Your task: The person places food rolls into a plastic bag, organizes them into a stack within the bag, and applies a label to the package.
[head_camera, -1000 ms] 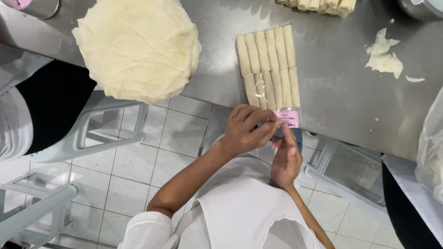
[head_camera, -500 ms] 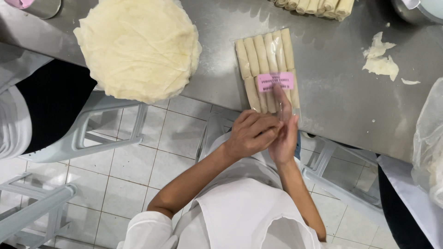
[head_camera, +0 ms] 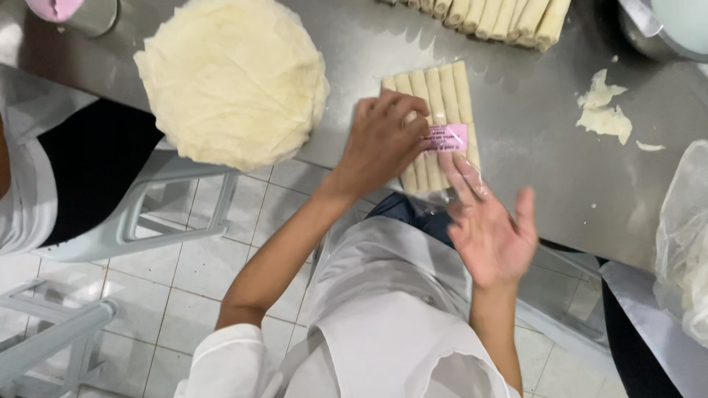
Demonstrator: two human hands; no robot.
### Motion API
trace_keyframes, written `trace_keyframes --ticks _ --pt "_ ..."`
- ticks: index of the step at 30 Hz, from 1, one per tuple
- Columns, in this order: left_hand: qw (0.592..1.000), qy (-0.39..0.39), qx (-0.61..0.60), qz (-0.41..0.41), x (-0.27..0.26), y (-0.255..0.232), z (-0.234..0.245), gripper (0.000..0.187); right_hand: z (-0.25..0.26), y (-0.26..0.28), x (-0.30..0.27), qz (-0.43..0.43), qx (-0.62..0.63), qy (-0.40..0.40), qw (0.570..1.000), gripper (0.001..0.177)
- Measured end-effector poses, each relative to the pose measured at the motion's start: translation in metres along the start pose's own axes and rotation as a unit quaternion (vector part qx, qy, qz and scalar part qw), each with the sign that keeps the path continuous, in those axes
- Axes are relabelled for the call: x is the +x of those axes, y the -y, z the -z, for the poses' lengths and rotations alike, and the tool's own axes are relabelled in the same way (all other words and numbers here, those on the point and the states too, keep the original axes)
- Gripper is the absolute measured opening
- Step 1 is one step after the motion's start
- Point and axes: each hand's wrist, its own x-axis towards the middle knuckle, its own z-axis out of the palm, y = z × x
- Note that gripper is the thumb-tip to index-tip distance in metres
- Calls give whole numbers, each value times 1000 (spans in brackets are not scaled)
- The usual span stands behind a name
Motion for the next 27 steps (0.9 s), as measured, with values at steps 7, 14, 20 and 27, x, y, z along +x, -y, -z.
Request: trace_keyframes --ticks 7,14,20,27 --pt "988 80 -26 -130 -23 -3 -27 65 53 9 -86 36 -272 -111 955 75" --pt "883 25 -467 34 -29 11 9 61 49 6 -71 285 -865 -198 362 67" --pt "724 186 -612 258 -101 -21 34 52 79 18 -42 213 -949 -157 170 21" --pt "581 -106 -615 522 -102 -75 -38 21 44 -22 -24 245 -946 -24 212 23"
